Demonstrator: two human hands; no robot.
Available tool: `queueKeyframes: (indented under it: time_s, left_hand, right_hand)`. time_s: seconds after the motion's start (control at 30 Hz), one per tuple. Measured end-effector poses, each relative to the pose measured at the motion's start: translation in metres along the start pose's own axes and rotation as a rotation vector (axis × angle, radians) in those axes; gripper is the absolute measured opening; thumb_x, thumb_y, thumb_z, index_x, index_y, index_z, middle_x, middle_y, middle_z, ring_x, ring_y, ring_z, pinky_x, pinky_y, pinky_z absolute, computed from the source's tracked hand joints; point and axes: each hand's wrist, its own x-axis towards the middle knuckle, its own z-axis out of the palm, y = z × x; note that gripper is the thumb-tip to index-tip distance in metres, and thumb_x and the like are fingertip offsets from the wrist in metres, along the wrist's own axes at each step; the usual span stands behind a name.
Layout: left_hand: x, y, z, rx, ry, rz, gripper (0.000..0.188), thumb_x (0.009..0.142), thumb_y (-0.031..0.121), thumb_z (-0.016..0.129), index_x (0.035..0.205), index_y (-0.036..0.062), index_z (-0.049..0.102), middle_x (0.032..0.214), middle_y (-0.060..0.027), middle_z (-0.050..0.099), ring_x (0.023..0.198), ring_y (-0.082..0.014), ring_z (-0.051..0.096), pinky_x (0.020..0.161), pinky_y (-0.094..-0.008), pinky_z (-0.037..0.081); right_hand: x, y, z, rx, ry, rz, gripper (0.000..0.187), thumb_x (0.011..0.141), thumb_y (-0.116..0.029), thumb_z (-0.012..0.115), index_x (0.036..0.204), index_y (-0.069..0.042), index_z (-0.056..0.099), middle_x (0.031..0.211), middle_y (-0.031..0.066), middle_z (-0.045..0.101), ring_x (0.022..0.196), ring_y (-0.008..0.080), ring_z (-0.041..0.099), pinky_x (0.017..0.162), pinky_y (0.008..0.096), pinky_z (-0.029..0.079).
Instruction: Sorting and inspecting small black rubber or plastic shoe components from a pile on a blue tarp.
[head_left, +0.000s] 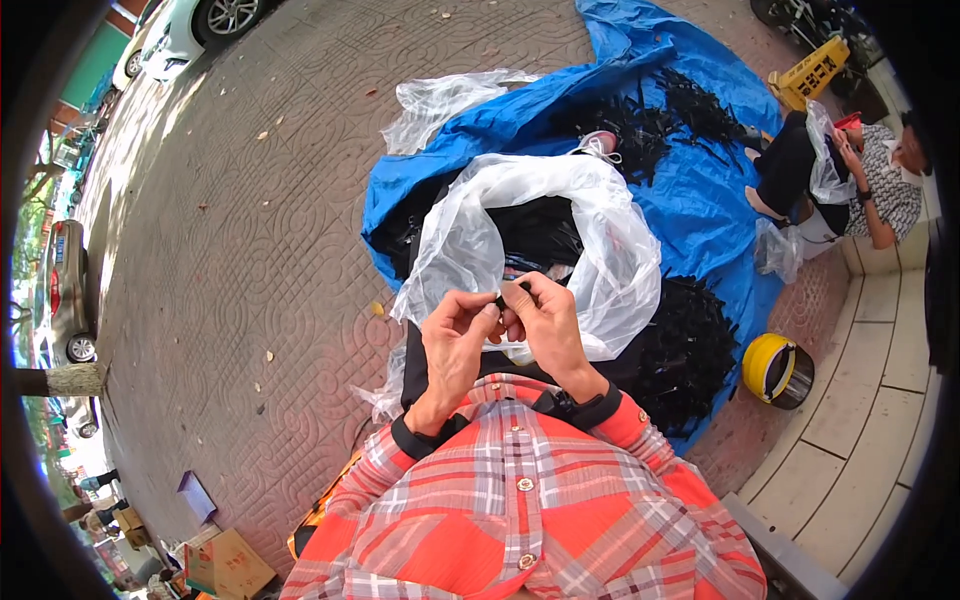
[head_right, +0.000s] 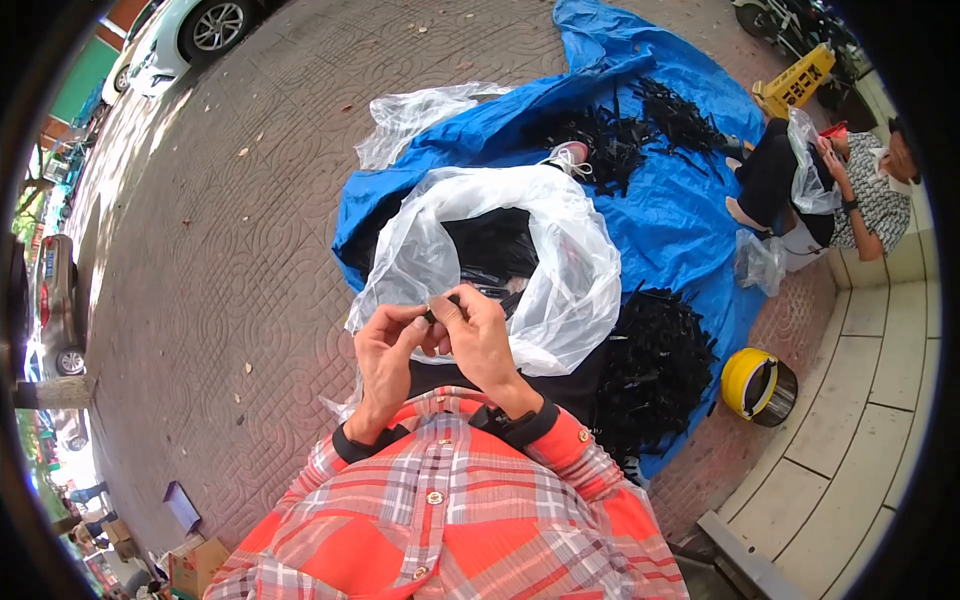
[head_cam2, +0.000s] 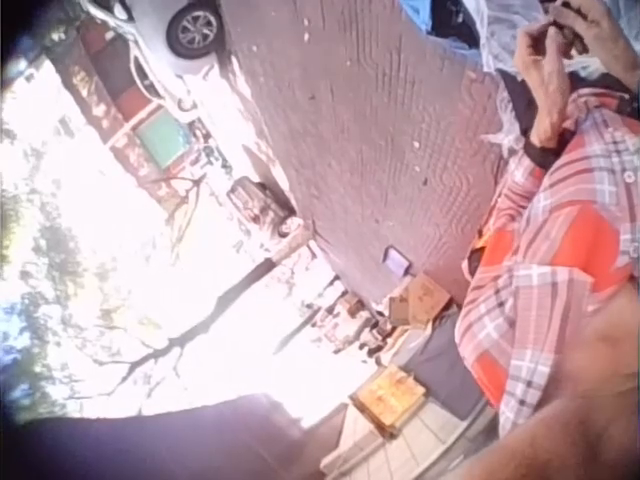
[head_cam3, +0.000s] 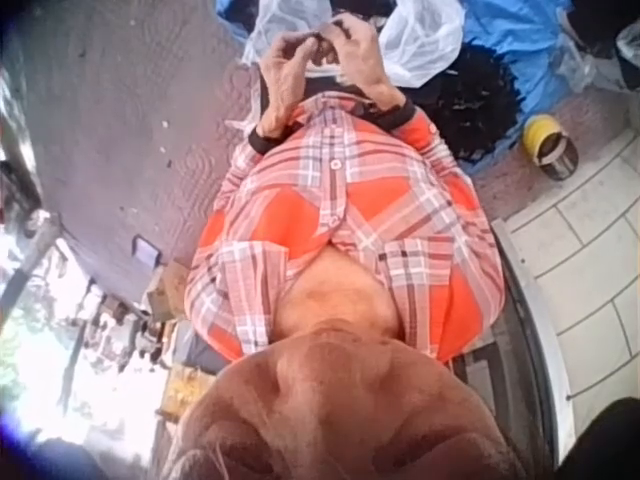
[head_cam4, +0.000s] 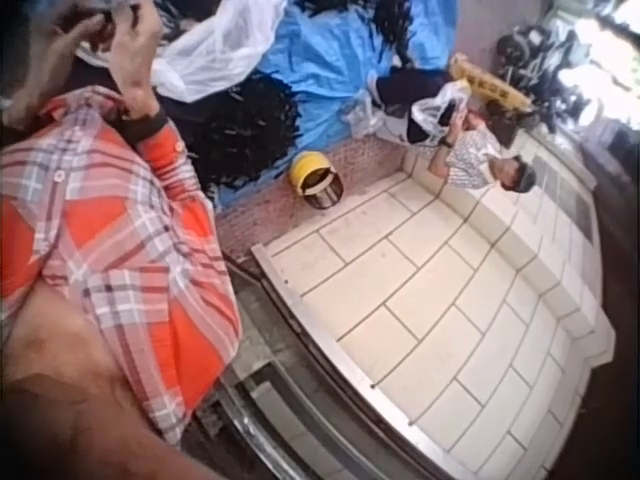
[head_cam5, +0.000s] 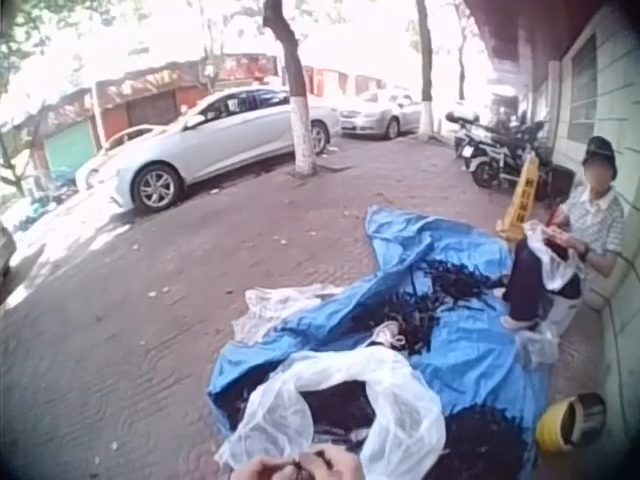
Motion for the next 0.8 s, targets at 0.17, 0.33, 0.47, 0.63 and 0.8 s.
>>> queueKeyframes:
  time_s: [0.17,0.33,0.47,0.63,0.8]
  left_hand:
    - [0.0068,0.0048,0.0056,-0.174,0.035,-0.166,0.018,0.081,0.002,0.051,0.096,-0.0052,0.057,0.075,-0.0092,0.061,0.058,-0.0121,0.056,0.056,-0.0223,0.044]
    - [0.0084,0.0042,0.0017,-0.177,0.034,-0.182,0.015,0.08,0.001,0.052,0.091,-0.0049,0.059,0.073,-0.0098,0.061,0.058,-0.0124,0.056,0.056,-0.0227,0.045]
    - [0.0079,0.002,-0.0006,-0.182,0.04,-0.209,0.011,0.079,-0.001,0.053,0.088,-0.0045,0.06,0.073,-0.0098,0.062,0.058,-0.0125,0.056,0.056,-0.0233,0.046]
    - [0.0076,0.0044,-0.0007,-0.207,0.02,-0.204,0.009,0.08,-0.001,0.054,0.086,-0.0039,0.06,0.072,-0.0093,0.061,0.056,-0.0122,0.055,0.055,-0.0231,0.045]
    - [0.007,0.0054,-0.0008,-0.2,0.002,-0.199,0.008,0.08,-0.002,0.054,0.086,-0.0039,0.059,0.072,-0.009,0.061,0.055,-0.0111,0.055,0.053,-0.0221,0.045]
  right_hand:
    - [0.0031,0.0017,-0.0029,0.046,0.002,-0.021,0.016,0.088,-0.013,0.054,0.078,0.0,0.055,0.059,0.0015,0.055,0.047,0.005,0.047,0.042,0.0191,0.036]
    - [0.0016,0.0058,-0.0038,0.107,-0.011,0.025,0.017,0.088,-0.014,0.054,0.078,-0.001,0.055,0.059,0.0018,0.055,0.046,0.0053,0.048,0.041,0.0191,0.036]
    - [0.0005,0.0052,-0.0039,0.16,-0.03,0.068,0.017,0.088,-0.015,0.054,0.077,-0.001,0.055,0.059,0.0022,0.055,0.045,0.0063,0.049,0.041,0.0192,0.036]
    - [0.0019,0.0058,-0.0059,0.268,-0.057,0.117,0.018,0.088,-0.015,0.055,0.076,-0.001,0.055,0.059,0.0026,0.056,0.045,0.0071,0.05,0.04,0.019,0.037]
    - [0.0006,0.0042,-0.0058,0.243,-0.069,0.104,0.019,0.088,-0.016,0.054,0.076,-0.002,0.056,0.06,0.0021,0.056,0.045,0.0067,0.05,0.04,0.0182,0.036]
